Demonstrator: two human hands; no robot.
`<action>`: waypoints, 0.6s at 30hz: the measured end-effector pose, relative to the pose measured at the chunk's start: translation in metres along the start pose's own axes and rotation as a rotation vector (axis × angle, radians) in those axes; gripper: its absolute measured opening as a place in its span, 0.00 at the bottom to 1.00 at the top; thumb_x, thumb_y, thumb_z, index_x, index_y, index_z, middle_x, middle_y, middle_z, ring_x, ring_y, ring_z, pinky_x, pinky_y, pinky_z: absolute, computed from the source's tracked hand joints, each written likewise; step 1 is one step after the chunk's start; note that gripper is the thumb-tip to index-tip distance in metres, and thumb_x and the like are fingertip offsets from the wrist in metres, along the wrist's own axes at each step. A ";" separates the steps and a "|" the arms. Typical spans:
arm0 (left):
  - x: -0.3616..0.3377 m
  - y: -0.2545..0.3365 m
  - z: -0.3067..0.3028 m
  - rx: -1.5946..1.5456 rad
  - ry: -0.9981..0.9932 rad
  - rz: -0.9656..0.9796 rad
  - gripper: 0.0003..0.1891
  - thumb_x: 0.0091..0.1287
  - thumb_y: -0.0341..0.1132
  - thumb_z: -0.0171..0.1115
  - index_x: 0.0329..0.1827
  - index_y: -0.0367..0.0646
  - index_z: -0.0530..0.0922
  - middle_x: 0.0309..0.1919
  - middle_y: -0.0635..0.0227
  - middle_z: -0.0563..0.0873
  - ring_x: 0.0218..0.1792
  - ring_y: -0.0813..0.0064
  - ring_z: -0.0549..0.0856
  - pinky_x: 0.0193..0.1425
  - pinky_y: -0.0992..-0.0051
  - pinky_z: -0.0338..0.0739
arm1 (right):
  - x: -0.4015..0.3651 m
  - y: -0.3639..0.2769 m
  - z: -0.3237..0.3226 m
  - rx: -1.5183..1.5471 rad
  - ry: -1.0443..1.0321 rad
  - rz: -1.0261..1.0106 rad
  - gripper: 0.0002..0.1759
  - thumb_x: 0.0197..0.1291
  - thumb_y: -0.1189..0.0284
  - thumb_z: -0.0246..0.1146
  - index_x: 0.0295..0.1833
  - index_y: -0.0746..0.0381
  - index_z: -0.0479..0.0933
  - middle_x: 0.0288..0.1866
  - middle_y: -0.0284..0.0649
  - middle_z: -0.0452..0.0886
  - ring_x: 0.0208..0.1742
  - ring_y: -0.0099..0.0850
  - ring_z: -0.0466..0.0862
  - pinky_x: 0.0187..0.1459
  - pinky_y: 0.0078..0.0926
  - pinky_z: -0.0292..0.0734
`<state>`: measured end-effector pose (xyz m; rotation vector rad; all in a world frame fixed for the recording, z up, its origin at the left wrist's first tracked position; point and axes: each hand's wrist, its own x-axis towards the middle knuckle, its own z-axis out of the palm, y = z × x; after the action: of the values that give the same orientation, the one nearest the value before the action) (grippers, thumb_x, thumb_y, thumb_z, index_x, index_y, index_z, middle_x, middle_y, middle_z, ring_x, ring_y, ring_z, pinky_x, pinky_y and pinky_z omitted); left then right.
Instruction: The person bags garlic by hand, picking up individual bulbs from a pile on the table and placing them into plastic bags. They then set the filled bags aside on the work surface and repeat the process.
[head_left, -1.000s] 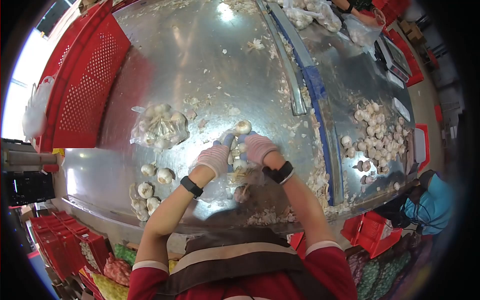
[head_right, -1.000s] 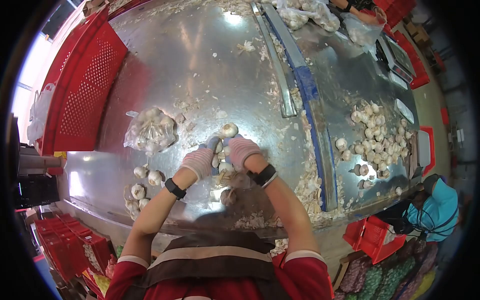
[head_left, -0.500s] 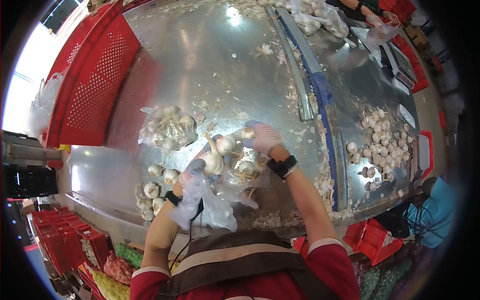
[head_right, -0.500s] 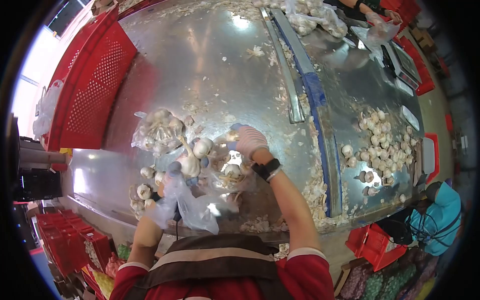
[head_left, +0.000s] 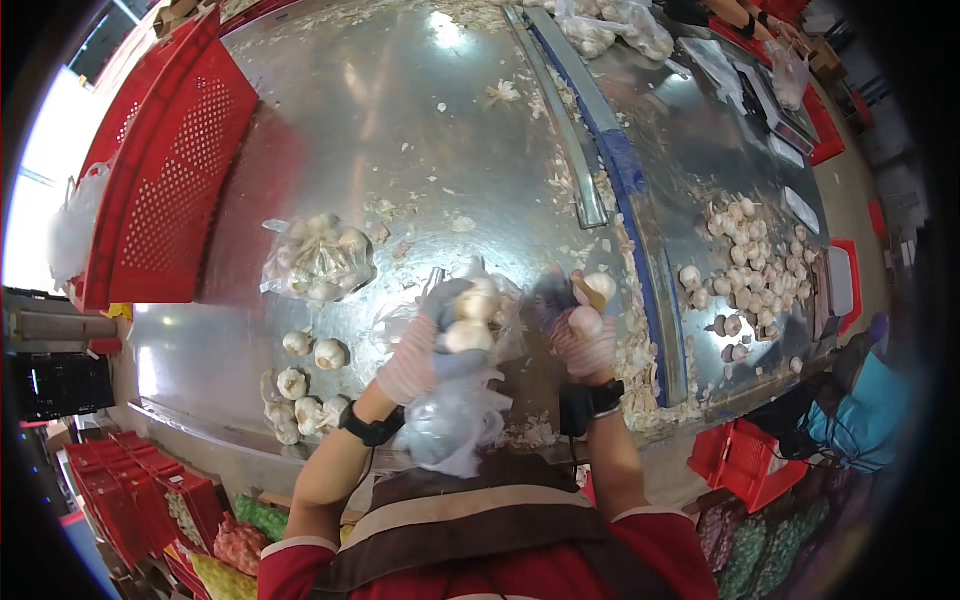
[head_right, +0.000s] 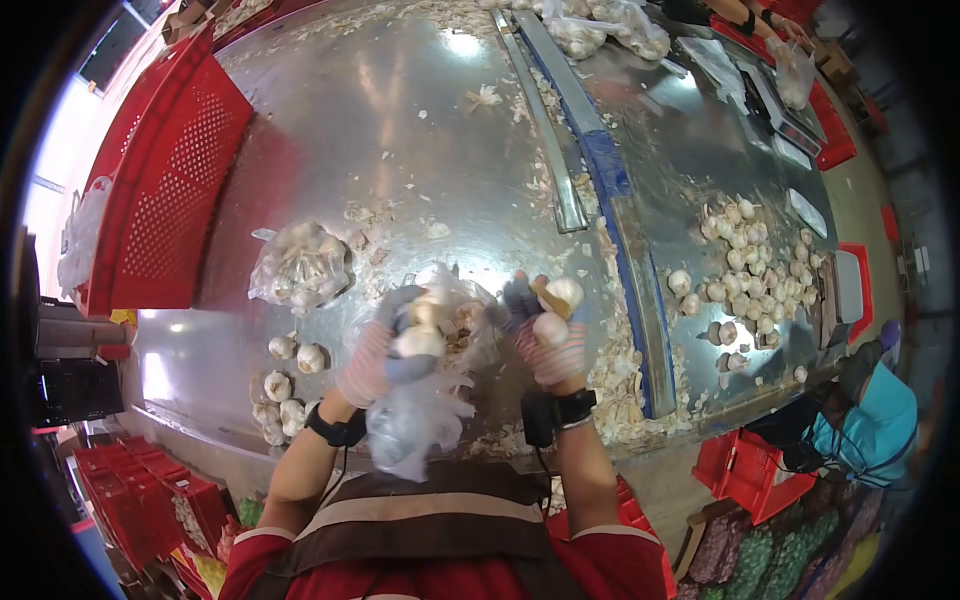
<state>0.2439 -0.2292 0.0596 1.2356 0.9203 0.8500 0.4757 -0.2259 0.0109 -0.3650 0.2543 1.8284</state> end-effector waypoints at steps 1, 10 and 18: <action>0.004 0.006 0.011 0.223 -0.038 0.022 0.41 0.52 0.40 0.72 0.68 0.46 0.58 0.49 0.56 0.79 0.48 0.68 0.81 0.51 0.73 0.79 | -0.010 0.012 0.009 -0.153 -0.094 -0.065 0.22 0.62 0.56 0.58 0.54 0.60 0.72 0.54 0.48 0.76 0.56 0.45 0.75 0.61 0.45 0.71; 0.025 0.013 0.036 0.480 -0.056 0.168 0.40 0.52 0.39 0.72 0.68 0.41 0.61 0.52 0.54 0.79 0.51 0.61 0.80 0.53 0.66 0.74 | -0.026 0.025 -0.005 -0.471 -0.138 -0.131 0.29 0.65 0.53 0.50 0.64 0.61 0.63 0.62 0.43 0.68 0.59 0.38 0.72 0.61 0.42 0.69; 0.003 -0.036 -0.019 1.082 -0.096 -0.099 0.18 0.63 0.37 0.58 0.56 0.45 0.73 0.32 0.53 0.82 0.36 0.56 0.82 0.40 0.63 0.75 | -0.001 -0.102 0.003 0.252 -0.340 -0.355 0.40 0.57 0.48 0.59 0.65 0.66 0.59 0.61 0.54 0.66 0.66 0.46 0.66 0.67 0.50 0.62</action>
<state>0.2293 -0.2242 0.0222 2.0914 1.4116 0.1488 0.5730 -0.1967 0.0157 0.0769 0.1676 1.4571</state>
